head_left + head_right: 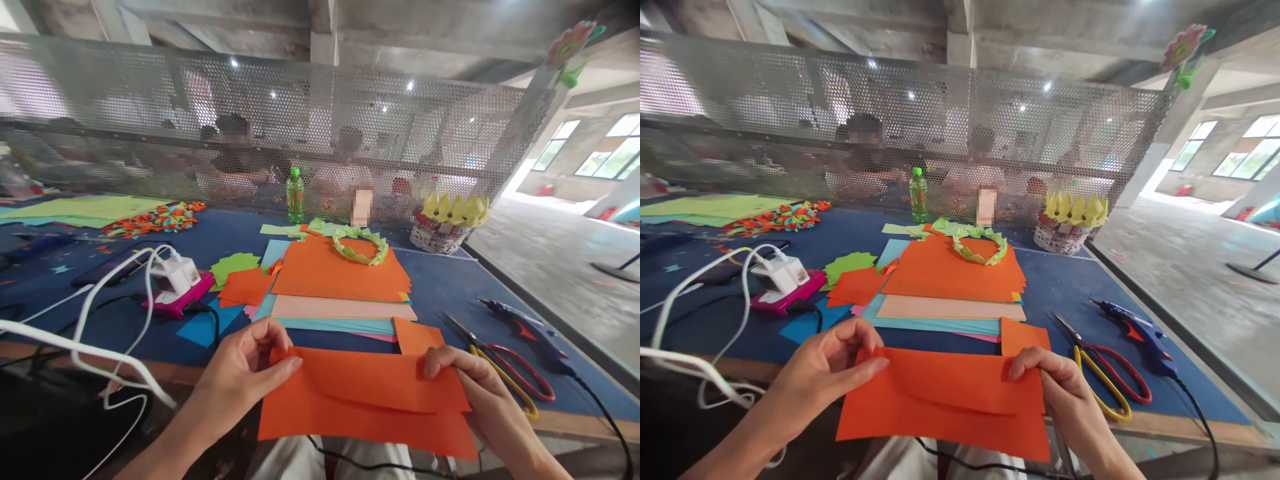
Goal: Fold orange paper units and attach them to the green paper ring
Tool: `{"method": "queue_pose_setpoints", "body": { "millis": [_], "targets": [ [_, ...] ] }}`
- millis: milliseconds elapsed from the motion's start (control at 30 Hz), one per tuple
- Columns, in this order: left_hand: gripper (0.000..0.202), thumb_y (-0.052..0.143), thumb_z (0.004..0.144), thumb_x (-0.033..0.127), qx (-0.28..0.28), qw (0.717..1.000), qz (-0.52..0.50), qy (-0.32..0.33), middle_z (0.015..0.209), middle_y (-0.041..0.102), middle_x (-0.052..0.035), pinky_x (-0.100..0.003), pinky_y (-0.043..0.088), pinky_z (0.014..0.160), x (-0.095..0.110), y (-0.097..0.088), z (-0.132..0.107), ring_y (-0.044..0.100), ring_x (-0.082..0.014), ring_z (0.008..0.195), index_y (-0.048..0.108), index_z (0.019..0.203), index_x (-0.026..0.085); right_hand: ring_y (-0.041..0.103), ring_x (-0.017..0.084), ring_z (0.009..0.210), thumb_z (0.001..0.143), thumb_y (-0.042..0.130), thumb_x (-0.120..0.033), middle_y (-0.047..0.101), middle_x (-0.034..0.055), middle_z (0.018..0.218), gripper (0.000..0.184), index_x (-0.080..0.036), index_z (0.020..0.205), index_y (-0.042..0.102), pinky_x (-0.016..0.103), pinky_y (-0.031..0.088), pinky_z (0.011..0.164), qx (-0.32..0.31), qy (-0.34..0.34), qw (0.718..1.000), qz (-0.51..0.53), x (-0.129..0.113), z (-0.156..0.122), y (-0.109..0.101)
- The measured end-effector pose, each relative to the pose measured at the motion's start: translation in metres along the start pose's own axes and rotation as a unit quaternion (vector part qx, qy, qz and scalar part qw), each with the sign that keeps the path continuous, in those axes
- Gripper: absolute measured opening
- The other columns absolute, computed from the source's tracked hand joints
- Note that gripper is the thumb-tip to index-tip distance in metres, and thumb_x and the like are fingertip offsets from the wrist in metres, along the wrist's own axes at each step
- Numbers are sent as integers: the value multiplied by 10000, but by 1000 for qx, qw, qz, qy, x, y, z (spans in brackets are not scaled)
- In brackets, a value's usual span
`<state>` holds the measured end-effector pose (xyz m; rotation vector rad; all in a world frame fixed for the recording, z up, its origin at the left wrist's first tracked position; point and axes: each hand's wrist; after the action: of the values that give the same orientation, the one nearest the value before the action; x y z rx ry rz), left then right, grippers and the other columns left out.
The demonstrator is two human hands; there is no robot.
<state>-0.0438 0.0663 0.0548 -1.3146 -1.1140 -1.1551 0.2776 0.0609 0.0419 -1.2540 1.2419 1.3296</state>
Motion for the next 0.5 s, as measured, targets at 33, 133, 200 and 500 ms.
{"method": "queue_pose_setpoints", "body": {
  "millis": [33, 133, 200, 500],
  "targets": [
    [275, 808, 724, 344, -10, 1000, 5, 3, 712, 546, 42, -190, 393, 575, 0, -1, 0, 480, -102, 630, 627, 875, 202, 531, 154, 654, 788, 748, -533, 650, 39, 769, 335, -207, 708, 753, 228, 414, 555, -2, -14, 1000, -15, 0, 0, 0],
    [482, 776, 757, 358, -53, 998, 27, -6, 776, 572, 39, -206, 422, 620, 2, -5, 2, 516, -114, 666, 620, 1190, 217, 533, 163, 633, 835, 693, -539, 659, 42, 753, 341, -230, 704, 751, 243, 426, 553, -15, -44, 997, -53, 2, -1, -4],
    [410, 747, 777, 366, -86, 995, 51, -28, 789, 587, 26, -215, 424, 650, 2, -6, 4, 530, -119, 684, 671, 1141, 193, 554, 172, 652, 876, 653, -522, 663, 39, 733, 333, -247, 719, 754, 253, 454, 601, -32, -80, 993, -83, 4, 0, -9],
    [212, 683, 817, 364, -137, 988, 60, -33, 882, 680, -32, -241, 415, 746, 4, -5, 4, 591, -174, 835, 610, 749, 177, 591, 226, 722, 916, 590, -494, 662, 56, 724, 331, -265, 744, 755, 318, 500, 733, -54, -132, 974, -176, 6, -3, -17]
  ]
}}
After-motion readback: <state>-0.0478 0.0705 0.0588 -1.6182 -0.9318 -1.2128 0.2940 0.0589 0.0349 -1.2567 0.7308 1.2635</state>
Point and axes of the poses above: each hand's wrist, its own z-axis towards the middle knuckle, its own y-axis out of the palm, x = y × z
